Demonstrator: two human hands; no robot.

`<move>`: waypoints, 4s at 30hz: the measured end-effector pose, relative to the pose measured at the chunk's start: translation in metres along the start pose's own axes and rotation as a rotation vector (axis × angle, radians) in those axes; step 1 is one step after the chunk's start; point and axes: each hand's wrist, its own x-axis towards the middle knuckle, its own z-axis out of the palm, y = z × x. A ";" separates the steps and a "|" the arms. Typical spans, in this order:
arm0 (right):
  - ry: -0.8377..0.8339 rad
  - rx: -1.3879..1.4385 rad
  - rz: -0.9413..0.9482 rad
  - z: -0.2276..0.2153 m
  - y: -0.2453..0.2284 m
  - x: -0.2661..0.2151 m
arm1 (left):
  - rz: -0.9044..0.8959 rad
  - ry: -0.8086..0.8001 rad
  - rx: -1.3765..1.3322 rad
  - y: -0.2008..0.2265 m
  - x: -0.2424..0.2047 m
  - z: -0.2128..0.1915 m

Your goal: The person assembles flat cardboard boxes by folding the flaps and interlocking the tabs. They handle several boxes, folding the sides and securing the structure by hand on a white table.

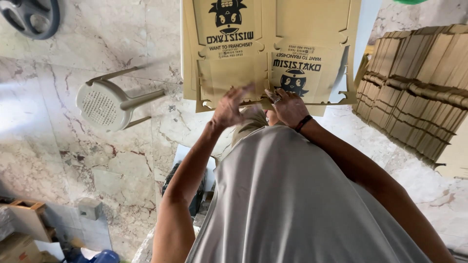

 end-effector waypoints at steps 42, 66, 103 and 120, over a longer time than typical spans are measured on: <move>-0.265 0.094 0.074 -0.008 0.014 0.005 | -0.928 0.132 0.035 -0.080 0.036 -0.122; 0.184 0.216 0.901 -0.001 0.217 -0.003 | -0.763 -0.056 0.320 -0.093 0.096 -0.098; -0.420 0.057 0.837 -0.047 0.237 0.048 | -0.754 -0.290 0.253 -0.103 0.115 -0.130; -0.522 0.029 0.894 -0.034 0.253 0.051 | -0.663 -0.156 0.128 -0.115 0.111 -0.111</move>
